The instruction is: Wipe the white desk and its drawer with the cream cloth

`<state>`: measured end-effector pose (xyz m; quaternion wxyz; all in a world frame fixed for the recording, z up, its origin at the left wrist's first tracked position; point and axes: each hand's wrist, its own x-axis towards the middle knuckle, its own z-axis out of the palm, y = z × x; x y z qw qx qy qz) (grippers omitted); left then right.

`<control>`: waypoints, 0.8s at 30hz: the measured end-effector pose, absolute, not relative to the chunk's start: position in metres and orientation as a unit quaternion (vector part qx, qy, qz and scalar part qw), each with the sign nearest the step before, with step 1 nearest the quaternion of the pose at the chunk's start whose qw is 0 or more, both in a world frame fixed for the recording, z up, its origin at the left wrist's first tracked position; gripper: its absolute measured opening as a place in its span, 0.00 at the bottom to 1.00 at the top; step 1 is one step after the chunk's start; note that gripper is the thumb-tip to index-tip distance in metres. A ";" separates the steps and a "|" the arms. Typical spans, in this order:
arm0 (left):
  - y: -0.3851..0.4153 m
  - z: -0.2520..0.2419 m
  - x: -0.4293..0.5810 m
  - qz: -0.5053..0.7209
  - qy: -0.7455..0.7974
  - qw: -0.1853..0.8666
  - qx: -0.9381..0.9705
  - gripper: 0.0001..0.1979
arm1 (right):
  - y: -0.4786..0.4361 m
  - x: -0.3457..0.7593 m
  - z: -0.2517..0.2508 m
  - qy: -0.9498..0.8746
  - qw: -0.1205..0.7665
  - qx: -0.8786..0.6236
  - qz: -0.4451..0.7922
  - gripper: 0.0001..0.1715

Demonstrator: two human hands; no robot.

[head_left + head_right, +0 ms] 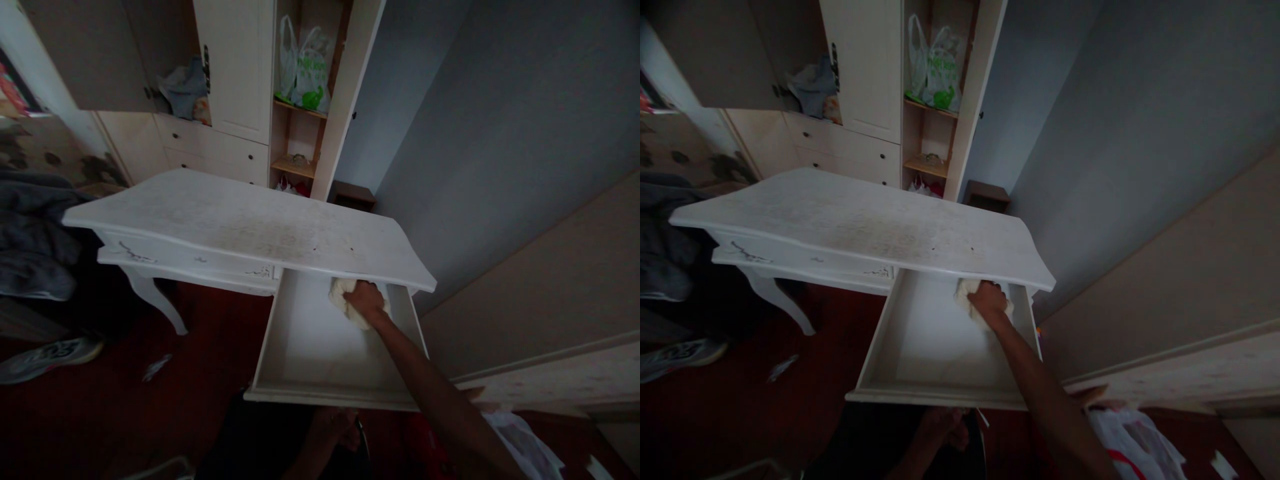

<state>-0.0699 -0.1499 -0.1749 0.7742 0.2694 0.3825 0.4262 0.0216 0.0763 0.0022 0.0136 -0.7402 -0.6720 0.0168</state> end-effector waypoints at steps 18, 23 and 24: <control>-0.150 -0.162 -0.074 0.406 0.375 0.790 0.265 0.38 | 0.086 -0.100 -0.012 -0.874 0.055 -0.472 0.104 0.30; -0.150 -0.150 -0.080 0.409 0.365 0.798 0.252 0.34 | 0.075 -0.095 -0.013 -0.903 0.028 -0.413 0.116 0.24; -0.150 -0.147 -0.081 0.408 0.367 0.798 0.250 0.33 | 0.070 -0.094 -0.014 -0.907 0.026 -0.403 0.116 0.23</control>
